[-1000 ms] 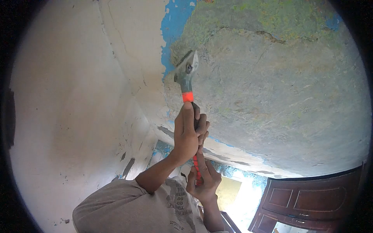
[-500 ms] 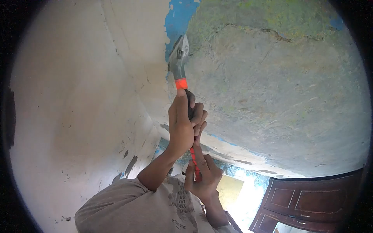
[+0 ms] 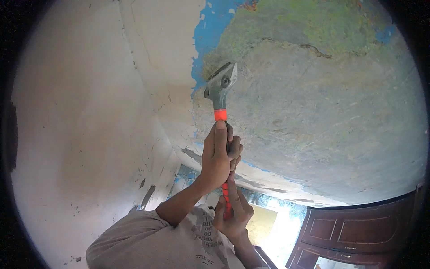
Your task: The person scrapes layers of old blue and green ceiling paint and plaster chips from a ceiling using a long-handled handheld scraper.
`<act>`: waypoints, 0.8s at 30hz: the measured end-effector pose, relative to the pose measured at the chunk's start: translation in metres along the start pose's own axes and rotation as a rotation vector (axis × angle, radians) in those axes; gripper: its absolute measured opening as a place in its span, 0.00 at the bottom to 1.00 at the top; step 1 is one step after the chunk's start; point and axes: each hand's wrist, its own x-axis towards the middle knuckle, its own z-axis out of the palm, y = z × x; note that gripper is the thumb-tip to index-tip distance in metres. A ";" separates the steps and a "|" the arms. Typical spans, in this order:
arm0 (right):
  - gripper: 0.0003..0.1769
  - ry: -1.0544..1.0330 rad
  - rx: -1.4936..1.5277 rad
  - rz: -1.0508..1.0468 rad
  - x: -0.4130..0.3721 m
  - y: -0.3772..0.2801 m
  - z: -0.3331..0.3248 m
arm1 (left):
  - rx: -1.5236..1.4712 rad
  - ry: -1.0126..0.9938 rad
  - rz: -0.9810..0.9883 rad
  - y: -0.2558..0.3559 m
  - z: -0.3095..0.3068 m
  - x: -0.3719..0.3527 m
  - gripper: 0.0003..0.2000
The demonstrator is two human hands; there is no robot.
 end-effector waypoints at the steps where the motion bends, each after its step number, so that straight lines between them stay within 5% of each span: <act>1: 0.34 -0.020 0.007 0.038 0.000 -0.004 -0.001 | -0.024 0.008 -0.004 0.006 0.000 0.001 0.21; 3: 0.31 -0.164 -0.005 0.243 0.002 -0.023 -0.011 | -0.065 0.014 -0.021 0.018 0.001 0.005 0.20; 9: 0.31 -0.023 0.013 0.066 -0.007 -0.002 0.003 | -0.052 -0.026 0.044 0.002 -0.003 0.003 0.19; 24: 0.30 -0.031 0.041 0.183 -0.003 -0.027 0.010 | 0.010 -0.037 -0.049 0.024 -0.009 0.003 0.19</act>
